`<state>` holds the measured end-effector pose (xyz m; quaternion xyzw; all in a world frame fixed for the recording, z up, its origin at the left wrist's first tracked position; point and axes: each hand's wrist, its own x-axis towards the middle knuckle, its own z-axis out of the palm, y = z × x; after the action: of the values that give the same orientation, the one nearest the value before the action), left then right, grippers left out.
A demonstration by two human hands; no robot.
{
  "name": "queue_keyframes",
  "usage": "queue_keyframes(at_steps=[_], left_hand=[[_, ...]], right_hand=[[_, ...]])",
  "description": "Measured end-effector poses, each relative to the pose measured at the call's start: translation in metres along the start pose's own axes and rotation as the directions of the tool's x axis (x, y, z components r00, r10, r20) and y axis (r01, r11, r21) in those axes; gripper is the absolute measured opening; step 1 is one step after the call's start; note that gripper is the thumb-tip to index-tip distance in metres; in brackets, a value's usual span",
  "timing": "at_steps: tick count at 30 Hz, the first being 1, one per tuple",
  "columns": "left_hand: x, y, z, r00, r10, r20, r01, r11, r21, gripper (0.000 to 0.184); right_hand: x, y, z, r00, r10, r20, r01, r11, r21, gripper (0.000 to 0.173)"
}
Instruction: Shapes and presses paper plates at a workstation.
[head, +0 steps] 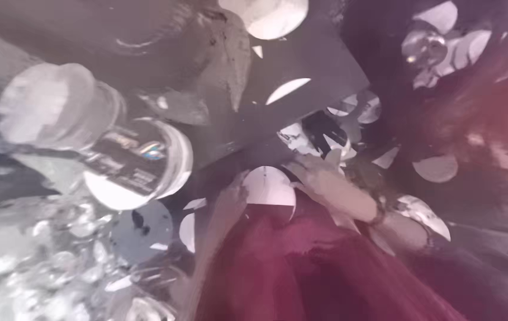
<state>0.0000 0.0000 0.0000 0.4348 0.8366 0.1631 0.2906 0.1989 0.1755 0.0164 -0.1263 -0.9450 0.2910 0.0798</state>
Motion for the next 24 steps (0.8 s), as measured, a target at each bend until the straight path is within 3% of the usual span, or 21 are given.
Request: queue_keyframes(at_steps=[2, 6, 7, 10, 12, 13, 14, 16, 19, 20, 21, 23, 24], left_hand=[[0.006, 0.006, -0.007, 0.994, -0.067, 0.089, 0.075, 0.993, -0.095, 0.047], [-0.003, -0.012, -0.007, 0.994, -0.068, -0.089, 0.03, 0.926, -0.375, 0.05], [-0.007, -0.017, -0.006, 0.989, -0.069, -0.134, 0.006, 0.905, -0.424, 0.05], [-0.023, -0.028, -0.004, 0.97, -0.072, -0.231, -0.062, 0.849, -0.525, 0.052], [-0.037, -0.031, -0.004, 0.949, -0.057, -0.31, -0.136, 0.814, -0.565, 0.064], [-0.042, -0.032, -0.002, 0.932, -0.04, -0.36, -0.182, 0.809, -0.559, 0.067], [-0.047, -0.034, 0.001, 0.908, -0.037, -0.416, -0.219, 0.806, -0.55, 0.063], [-0.058, -0.043, 0.008, 0.861, -0.088, -0.5, -0.233, 0.807, -0.542, 0.034], [-0.072, -0.069, 0.009, 0.812, -0.123, -0.57, -0.239, 0.822, -0.517, 0.021], [-0.076, -0.079, 0.012, 0.787, -0.143, -0.601, -0.254, 0.812, -0.526, 0.02], [-0.081, -0.087, 0.012, 0.766, -0.171, -0.62, -0.269, 0.791, -0.55, 0.02], [-0.088, -0.091, 0.007, 0.735, -0.213, -0.644, -0.318, 0.73, -0.605, 0.019], [-0.092, -0.089, 0.005, 0.727, -0.211, -0.654, -0.365, 0.688, -0.627, 0.019]], right_hand=[[0.033, -0.018, 0.022, 0.992, 0.001, 0.127, 0.002, 1.0, -0.027, 0.054], [0.06, -0.026, 0.053, 0.963, 0.044, 0.264, -0.02, 0.996, -0.092, 0.074], [0.062, -0.024, 0.056, 0.965, 0.061, 0.256, -0.039, 0.995, -0.09, 0.068], [0.059, -0.008, 0.067, 0.995, -0.012, -0.095, 0.014, 1.0, 0.028, 0.025], [0.053, -0.013, 0.063, 0.946, 0.007, -0.324, 0.037, 0.991, 0.128, 0.012], [0.051, -0.019, 0.059, 0.929, 0.006, -0.37, 0.067, 0.98, 0.186, 0.011], [0.048, -0.029, 0.055, 0.937, -0.005, -0.35, 0.098, 0.963, 0.25, 0.014], [0.043, -0.049, 0.057, 0.966, -0.024, -0.258, 0.087, 0.968, 0.236, 0.03], [0.054, -0.034, 0.061, 1.0, -0.001, 0.007, 0.002, 0.985, -0.171, 0.043], [0.058, -0.019, 0.067, 0.999, 0.013, 0.043, -0.003, 0.974, -0.226, 0.05], [0.057, -0.009, 0.072, 1.0, -0.01, 0.003, 0.011, 0.978, -0.207, 0.049], [0.056, -0.007, 0.071, 0.961, -0.131, -0.242, 0.111, 0.989, -0.095, 0.025], [0.053, -0.016, 0.067, 0.933, -0.114, -0.342, 0.113, 0.993, -0.022, 0.018]])
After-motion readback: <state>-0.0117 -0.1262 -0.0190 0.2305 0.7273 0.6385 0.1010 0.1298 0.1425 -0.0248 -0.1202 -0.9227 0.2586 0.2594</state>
